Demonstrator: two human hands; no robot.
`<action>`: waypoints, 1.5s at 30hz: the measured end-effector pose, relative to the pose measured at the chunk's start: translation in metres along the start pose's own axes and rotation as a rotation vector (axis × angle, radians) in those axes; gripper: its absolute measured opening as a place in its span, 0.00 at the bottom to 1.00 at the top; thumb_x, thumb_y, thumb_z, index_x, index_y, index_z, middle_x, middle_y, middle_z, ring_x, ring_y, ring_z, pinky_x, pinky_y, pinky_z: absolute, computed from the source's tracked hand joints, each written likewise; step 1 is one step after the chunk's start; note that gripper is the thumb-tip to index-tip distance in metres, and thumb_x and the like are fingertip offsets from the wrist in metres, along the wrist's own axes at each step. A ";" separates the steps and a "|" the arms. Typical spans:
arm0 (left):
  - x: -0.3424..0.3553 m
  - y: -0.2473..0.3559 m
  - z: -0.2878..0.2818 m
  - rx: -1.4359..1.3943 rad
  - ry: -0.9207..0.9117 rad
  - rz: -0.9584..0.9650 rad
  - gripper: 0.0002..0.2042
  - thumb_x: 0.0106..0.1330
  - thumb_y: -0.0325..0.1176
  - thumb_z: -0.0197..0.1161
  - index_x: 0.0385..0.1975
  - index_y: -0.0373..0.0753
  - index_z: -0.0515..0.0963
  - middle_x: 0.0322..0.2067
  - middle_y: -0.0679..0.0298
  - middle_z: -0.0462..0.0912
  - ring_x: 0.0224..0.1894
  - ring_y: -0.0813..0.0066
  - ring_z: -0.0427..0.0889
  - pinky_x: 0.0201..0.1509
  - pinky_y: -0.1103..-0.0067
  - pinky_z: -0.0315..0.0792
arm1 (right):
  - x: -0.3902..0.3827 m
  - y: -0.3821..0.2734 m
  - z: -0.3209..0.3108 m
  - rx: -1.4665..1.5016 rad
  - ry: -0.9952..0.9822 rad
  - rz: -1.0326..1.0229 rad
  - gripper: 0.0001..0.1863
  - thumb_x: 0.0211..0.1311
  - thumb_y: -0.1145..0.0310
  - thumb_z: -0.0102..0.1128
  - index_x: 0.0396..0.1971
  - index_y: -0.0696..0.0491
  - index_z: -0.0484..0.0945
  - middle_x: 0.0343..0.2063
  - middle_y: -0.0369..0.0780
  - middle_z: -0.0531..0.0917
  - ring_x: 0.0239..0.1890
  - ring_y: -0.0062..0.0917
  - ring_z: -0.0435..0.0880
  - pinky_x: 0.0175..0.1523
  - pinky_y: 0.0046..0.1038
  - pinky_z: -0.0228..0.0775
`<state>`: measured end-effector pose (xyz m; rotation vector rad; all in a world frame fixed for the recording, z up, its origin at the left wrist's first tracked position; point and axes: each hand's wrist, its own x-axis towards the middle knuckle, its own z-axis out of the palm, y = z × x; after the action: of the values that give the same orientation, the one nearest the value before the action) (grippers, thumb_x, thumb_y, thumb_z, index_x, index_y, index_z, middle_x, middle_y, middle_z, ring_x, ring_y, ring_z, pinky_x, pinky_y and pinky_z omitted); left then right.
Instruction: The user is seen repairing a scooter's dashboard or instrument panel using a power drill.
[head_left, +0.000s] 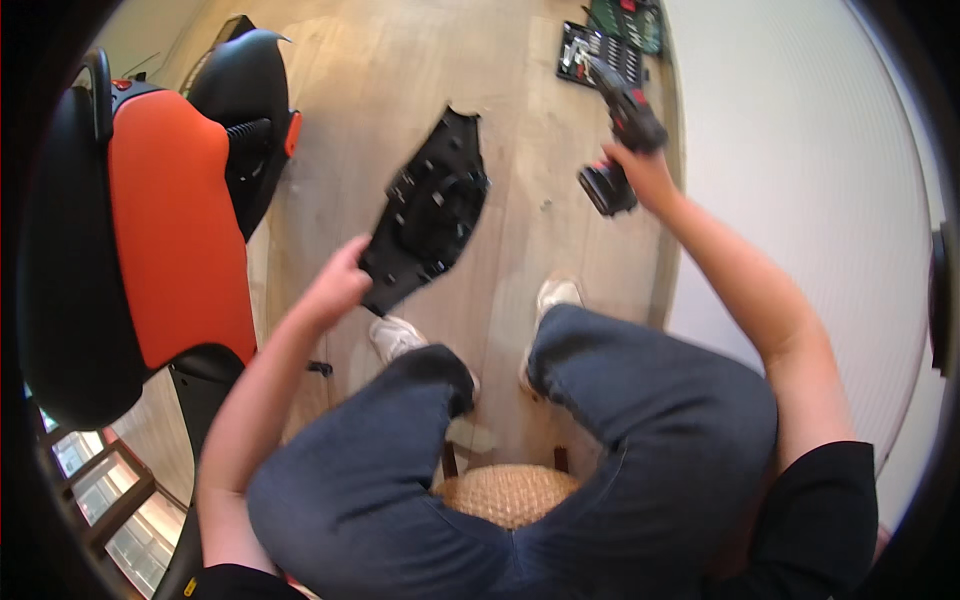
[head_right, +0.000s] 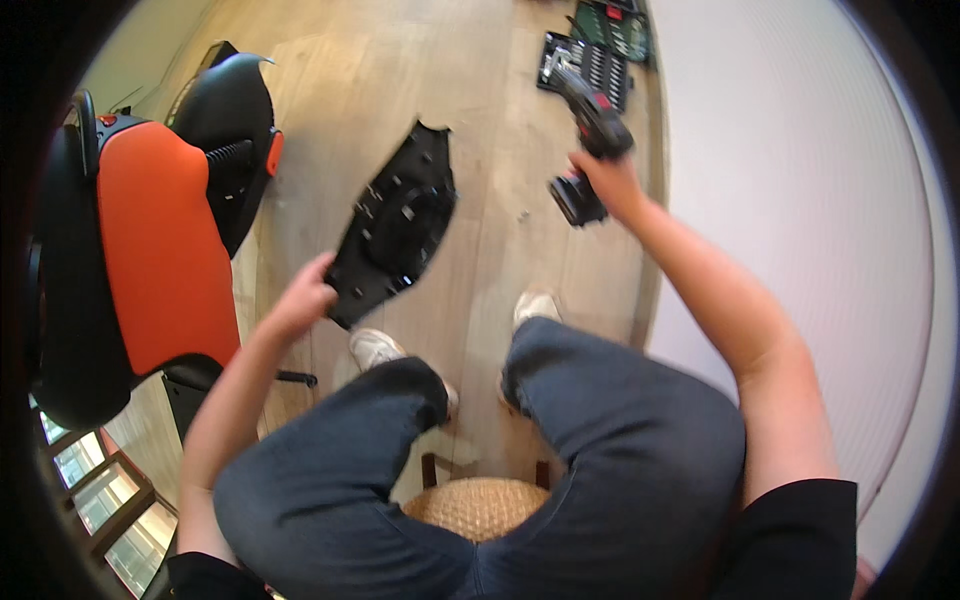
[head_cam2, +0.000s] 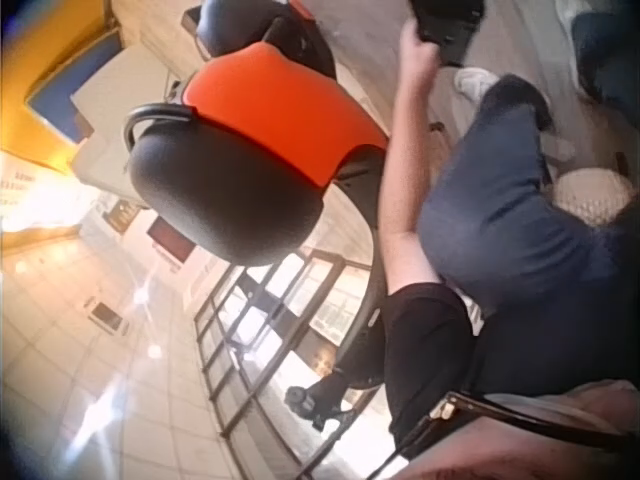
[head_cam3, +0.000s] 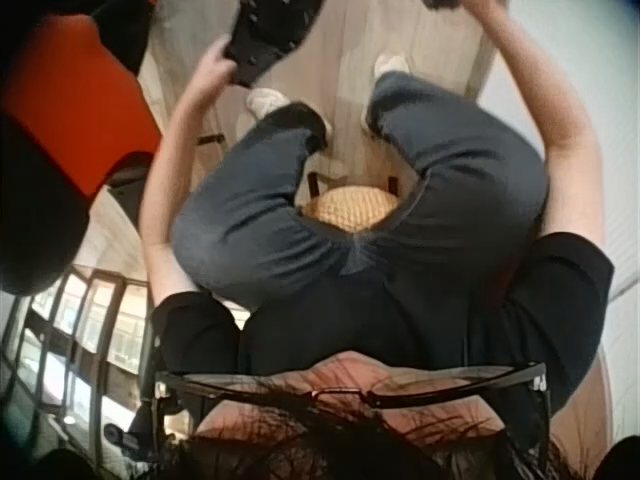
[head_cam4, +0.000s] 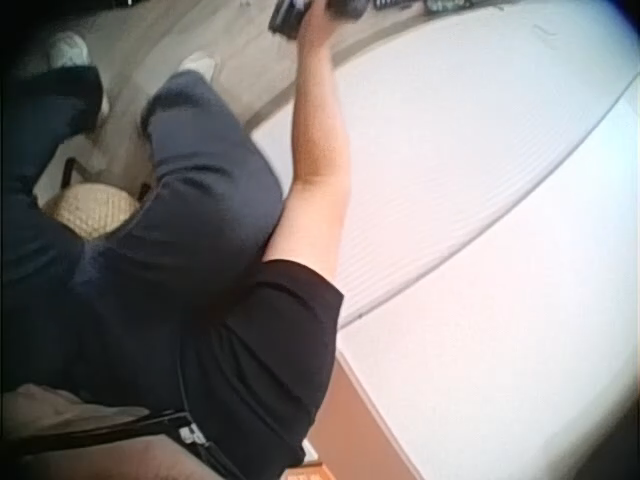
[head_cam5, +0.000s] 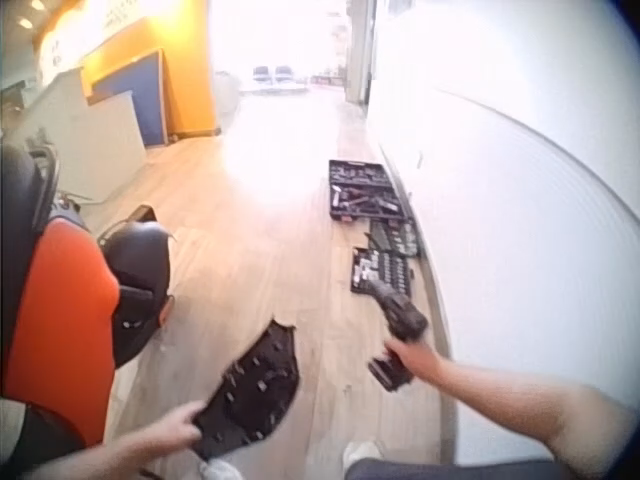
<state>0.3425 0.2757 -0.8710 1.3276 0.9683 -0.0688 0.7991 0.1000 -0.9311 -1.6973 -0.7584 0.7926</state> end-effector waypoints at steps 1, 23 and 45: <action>-0.011 0.016 -0.001 -0.013 0.043 -0.020 0.33 0.48 0.16 0.47 0.61 0.32 0.70 0.44 0.57 0.82 0.43 0.71 0.84 0.43 0.74 0.81 | 0.001 -0.036 0.002 0.041 -0.112 0.034 0.10 0.62 0.70 0.67 0.40 0.56 0.78 0.28 0.36 0.82 0.32 0.20 0.83 0.37 0.25 0.77; -0.122 0.080 0.045 -0.761 -0.065 -0.135 0.24 0.59 0.19 0.53 0.58 0.35 0.70 0.45 0.56 0.78 0.40 0.66 0.83 0.49 0.56 0.84 | -0.221 -0.272 0.068 0.047 -0.506 0.539 0.12 0.61 0.67 0.72 0.36 0.57 0.78 0.19 0.32 0.76 0.17 0.15 0.72 0.24 0.22 0.63; -0.134 0.079 -0.024 -0.593 -0.010 0.086 0.14 0.68 0.34 0.63 0.48 0.32 0.81 0.41 0.59 0.88 0.40 0.70 0.88 0.47 0.78 0.80 | -0.184 -0.253 0.049 -0.433 -0.092 0.038 0.20 0.51 0.67 0.80 0.41 0.57 0.81 0.27 0.37 0.82 0.30 0.22 0.78 0.40 0.29 0.74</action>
<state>0.2885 0.2564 -0.7241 0.8167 0.8341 0.2605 0.6279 0.0371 -0.6724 -2.0742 -1.0188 0.7747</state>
